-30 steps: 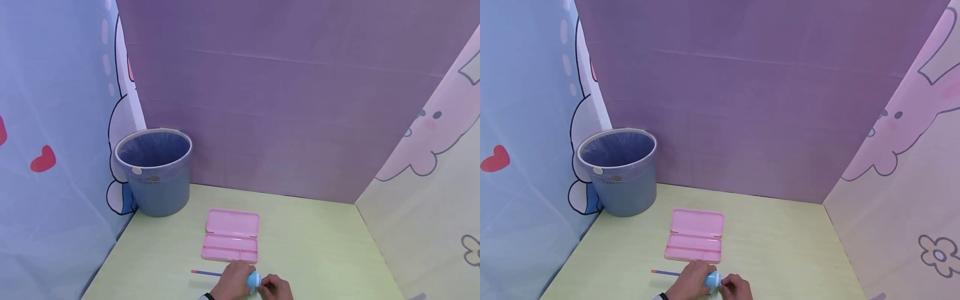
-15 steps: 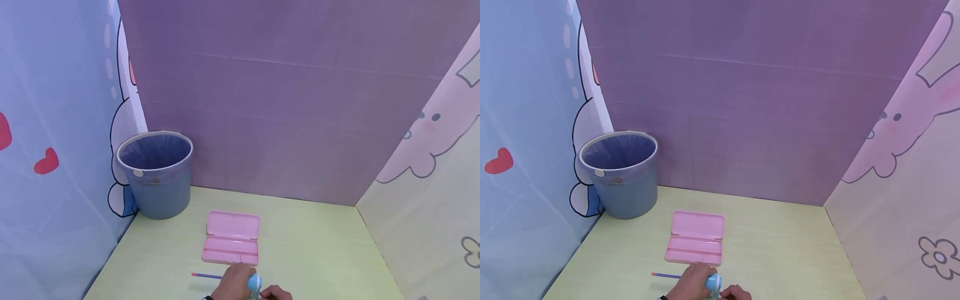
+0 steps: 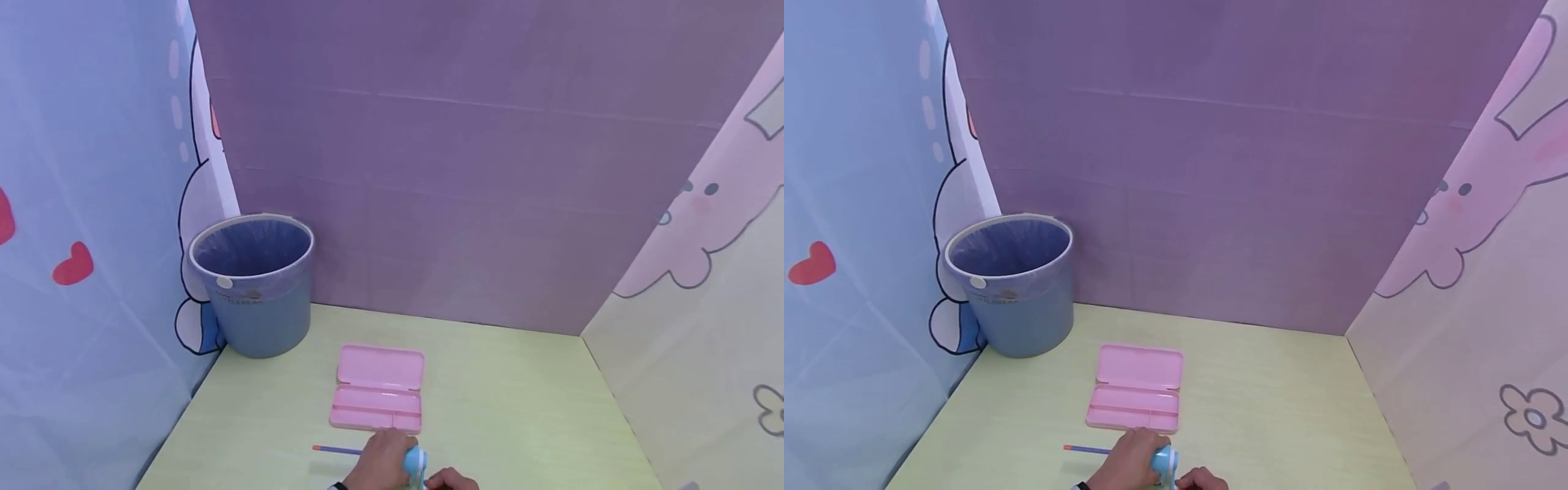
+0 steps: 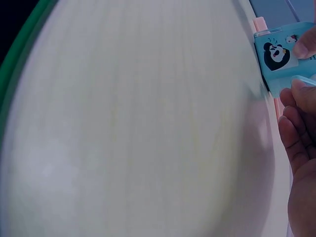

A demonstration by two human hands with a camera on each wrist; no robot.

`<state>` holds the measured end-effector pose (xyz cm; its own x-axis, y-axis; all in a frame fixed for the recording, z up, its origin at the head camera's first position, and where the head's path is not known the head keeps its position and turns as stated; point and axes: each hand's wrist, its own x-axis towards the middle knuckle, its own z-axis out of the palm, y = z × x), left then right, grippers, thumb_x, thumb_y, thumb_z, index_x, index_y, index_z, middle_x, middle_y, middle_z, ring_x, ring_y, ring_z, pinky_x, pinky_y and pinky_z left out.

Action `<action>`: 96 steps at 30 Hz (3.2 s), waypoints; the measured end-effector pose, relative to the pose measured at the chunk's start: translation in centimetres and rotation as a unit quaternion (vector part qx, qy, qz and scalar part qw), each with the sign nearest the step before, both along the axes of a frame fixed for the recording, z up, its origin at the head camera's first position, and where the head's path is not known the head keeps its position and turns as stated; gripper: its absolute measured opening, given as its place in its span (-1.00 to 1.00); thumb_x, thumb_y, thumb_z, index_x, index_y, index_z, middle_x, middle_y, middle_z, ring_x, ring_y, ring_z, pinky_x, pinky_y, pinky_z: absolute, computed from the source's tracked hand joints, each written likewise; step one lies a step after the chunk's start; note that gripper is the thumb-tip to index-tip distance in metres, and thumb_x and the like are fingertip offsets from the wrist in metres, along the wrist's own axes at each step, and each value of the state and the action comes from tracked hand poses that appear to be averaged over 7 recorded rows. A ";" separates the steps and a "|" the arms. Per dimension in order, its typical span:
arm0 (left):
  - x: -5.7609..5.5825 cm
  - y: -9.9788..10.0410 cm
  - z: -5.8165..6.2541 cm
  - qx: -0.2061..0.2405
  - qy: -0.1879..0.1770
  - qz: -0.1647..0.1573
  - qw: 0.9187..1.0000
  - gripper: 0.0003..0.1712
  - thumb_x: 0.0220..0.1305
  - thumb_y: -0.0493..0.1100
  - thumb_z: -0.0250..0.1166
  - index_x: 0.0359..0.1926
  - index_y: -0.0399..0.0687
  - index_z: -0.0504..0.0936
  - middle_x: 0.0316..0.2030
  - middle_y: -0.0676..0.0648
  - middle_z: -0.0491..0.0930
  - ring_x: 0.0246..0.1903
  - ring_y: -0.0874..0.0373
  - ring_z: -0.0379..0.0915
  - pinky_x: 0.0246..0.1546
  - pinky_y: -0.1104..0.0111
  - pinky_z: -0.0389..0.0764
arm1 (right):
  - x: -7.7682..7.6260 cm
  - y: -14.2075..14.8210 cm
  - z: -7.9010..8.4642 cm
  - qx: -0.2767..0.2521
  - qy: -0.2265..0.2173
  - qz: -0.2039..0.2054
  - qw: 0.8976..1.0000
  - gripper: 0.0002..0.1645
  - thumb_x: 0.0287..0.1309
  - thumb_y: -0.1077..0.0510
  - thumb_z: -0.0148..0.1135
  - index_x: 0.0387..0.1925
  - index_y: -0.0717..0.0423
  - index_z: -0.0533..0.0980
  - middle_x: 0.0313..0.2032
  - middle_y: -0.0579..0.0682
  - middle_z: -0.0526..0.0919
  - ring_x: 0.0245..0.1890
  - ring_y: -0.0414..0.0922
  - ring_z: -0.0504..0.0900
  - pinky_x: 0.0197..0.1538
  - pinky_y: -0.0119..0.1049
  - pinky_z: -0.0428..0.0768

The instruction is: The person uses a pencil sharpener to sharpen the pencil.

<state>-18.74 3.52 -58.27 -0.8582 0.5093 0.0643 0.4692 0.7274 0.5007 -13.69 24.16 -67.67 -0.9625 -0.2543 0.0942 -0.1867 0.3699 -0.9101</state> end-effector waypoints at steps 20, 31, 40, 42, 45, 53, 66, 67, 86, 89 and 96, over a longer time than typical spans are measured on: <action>0.0 -0.1 0.2 -0.026 0.034 -0.008 0.999 -0.68 -0.24 -0.27 0.63 -0.47 0.07 0.65 -0.58 0.20 0.49 -0.50 0.30 0.30 -0.39 0.44 0.33 | 0.4 -0.1 0.7 -0.005 0.010 0.006 1.000 -0.94 0.25 0.15 0.37 -0.27 0.02 0.64 -0.41 -0.24 0.69 -0.47 -0.42 0.62 -0.42 -0.42 0.60; 0.2 0.0 0.1 -0.009 0.007 -0.003 1.000 -0.66 -0.20 -0.36 0.58 -0.55 0.09 0.59 -0.63 0.22 0.42 -0.57 0.32 0.26 -0.43 0.46 0.33 | 0.7 -0.5 0.9 0.004 -0.009 -0.029 1.000 -0.84 0.32 -0.01 0.32 -0.37 -0.09 0.61 -0.52 -0.26 0.67 -0.57 -0.39 0.60 -0.51 -0.37 0.60; -0.1 0.0 0.1 -0.006 -0.024 0.007 1.000 -0.68 -0.18 -0.33 0.60 -0.50 0.09 0.64 -0.61 0.21 0.46 -0.54 0.30 0.31 -0.40 0.44 0.37 | 0.6 -0.3 1.3 -0.008 -0.005 -0.016 1.000 -0.86 0.33 0.02 0.31 -0.36 -0.08 0.60 -0.51 -0.24 0.67 -0.58 -0.40 0.57 -0.53 -0.39 0.57; -0.2 0.0 0.0 -0.014 -0.009 0.003 1.000 -0.69 -0.20 -0.31 0.62 -0.49 0.09 0.66 -0.60 0.21 0.47 -0.53 0.31 0.31 -0.39 0.44 0.37 | 0.5 -0.2 1.3 -0.014 -0.007 -0.016 1.000 -0.87 0.31 0.03 0.33 -0.36 -0.08 0.60 -0.50 -0.24 0.67 -0.58 -0.41 0.56 -0.52 -0.41 0.57; -0.2 0.1 -0.1 -0.020 0.016 -0.004 1.000 -0.69 -0.23 -0.30 0.63 -0.50 0.08 0.66 -0.61 0.21 0.48 -0.54 0.32 0.29 -0.40 0.44 0.35 | 0.5 -0.1 1.2 -0.022 -0.009 -0.014 1.000 -0.90 0.30 0.05 0.34 -0.35 -0.08 0.61 -0.50 -0.23 0.67 -0.58 -0.41 0.57 -0.51 -0.42 0.57; -0.1 0.1 -0.2 -0.024 0.039 -0.008 0.999 -0.69 -0.26 -0.30 0.62 -0.53 0.06 0.65 -0.63 0.21 0.45 -0.55 0.32 0.27 -0.43 0.45 0.33 | 0.6 0.2 1.4 -0.038 0.034 0.020 0.998 -0.97 0.32 0.17 0.31 -0.29 0.00 0.61 -0.46 -0.19 0.71 -0.55 -0.43 0.57 -0.53 -0.41 0.58; 0.0 0.1 -0.2 -0.025 0.070 -0.010 0.997 -0.69 -0.29 -0.30 0.61 -0.54 0.05 0.63 -0.62 0.18 0.45 -0.56 0.30 0.28 -0.47 0.43 0.33 | 0.5 0.1 2.5 -0.039 0.105 0.012 0.994 -0.93 0.26 0.22 0.36 -0.29 -0.04 0.64 -0.40 -0.17 0.73 -0.43 -0.41 0.62 -0.37 -0.34 0.66; 0.0 0.0 -0.2 -0.028 0.074 -0.010 0.997 -0.69 -0.29 -0.29 0.62 -0.53 0.05 0.63 -0.61 0.18 0.46 -0.55 0.30 0.28 -0.47 0.43 0.34 | 0.6 0.0 2.8 -0.038 0.108 0.006 0.993 -0.93 0.25 0.22 0.38 -0.30 -0.03 0.64 -0.40 -0.16 0.72 -0.43 -0.40 0.61 -0.37 -0.33 0.66; -0.5 0.3 -0.1 -0.059 0.048 -0.006 0.997 -0.71 -0.19 -0.24 0.64 -0.49 0.05 0.65 -0.56 0.18 0.49 -0.52 0.30 0.28 -0.42 0.42 0.38 | -0.1 -0.6 4.3 -0.057 0.179 -0.015 0.982 -0.89 0.18 0.30 0.42 -0.32 0.02 0.69 -0.40 -0.10 0.72 -0.41 -0.33 0.64 -0.34 -0.30 0.67; -0.5 0.4 -0.1 -0.067 0.035 -0.005 0.997 -0.72 -0.15 -0.25 0.63 -0.46 0.04 0.67 -0.55 0.18 0.49 -0.51 0.30 0.27 -0.40 0.41 0.39 | -0.1 -0.6 4.4 -0.069 0.188 -0.010 0.980 -0.88 0.16 0.33 0.42 -0.33 0.05 0.69 -0.41 -0.06 0.72 -0.41 -0.33 0.65 -0.36 -0.28 0.67; -0.6 0.3 0.0 -0.072 0.033 -0.005 0.997 -0.71 -0.17 -0.25 0.64 -0.45 0.05 0.67 -0.55 0.18 0.50 -0.50 0.29 0.28 -0.37 0.40 0.39 | -0.6 -0.7 4.4 -0.075 0.219 -0.005 0.973 -0.83 0.14 0.36 0.42 -0.30 0.05 0.68 -0.38 -0.05 0.74 -0.37 -0.32 0.67 -0.36 -0.30 0.66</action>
